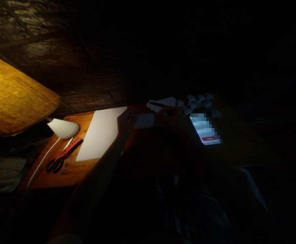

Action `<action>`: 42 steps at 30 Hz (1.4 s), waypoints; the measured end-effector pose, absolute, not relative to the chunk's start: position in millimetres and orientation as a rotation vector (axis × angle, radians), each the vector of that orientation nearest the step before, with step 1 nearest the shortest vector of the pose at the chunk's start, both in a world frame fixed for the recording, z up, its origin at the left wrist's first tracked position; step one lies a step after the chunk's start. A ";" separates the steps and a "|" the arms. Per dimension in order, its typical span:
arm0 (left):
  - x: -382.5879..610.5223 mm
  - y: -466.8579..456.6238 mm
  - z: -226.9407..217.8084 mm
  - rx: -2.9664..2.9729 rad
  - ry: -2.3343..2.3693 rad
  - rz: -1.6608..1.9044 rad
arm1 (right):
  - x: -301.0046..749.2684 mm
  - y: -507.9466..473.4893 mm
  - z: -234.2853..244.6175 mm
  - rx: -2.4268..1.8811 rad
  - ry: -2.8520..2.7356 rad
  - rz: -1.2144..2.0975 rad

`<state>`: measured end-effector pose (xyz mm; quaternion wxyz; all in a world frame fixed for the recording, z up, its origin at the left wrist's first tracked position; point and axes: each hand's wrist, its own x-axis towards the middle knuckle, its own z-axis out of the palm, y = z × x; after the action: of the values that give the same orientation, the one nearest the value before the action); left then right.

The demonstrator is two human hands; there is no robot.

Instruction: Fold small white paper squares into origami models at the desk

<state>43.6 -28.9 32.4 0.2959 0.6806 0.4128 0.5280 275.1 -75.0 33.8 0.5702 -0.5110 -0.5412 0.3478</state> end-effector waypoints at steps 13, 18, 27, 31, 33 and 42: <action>53.7 -37.9 26.3 2.548 0.977 1.097 | 257.5 -81.2 32.2 -1.291 -1.641 0.583; 53.7 -40.7 29.2 2.520 0.927 1.080 | 260.0 -79.2 25.8 -1.225 -1.747 0.561; 53.1 -38.5 33.8 2.520 0.926 1.181 | 259.4 -76.4 25.0 -1.323 -1.709 0.530; 48.7 -36.6 36.7 2.568 1.044 1.172 | 260.6 -74.7 27.4 -1.353 -1.606 0.576; 44.5 -34.3 37.2 2.592 1.071 1.187 | 264.0 -73.6 28.1 -1.338 -1.566 0.593; 31.1 -20.5 36.2 2.362 0.980 1.463 | 279.2 -68.0 25.2 -1.256 -1.323 0.571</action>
<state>31.1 -20.5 36.2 0.0978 0.7979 0.3311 0.4942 279.2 -68.0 25.2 0.5770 -0.5368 -0.5651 0.2441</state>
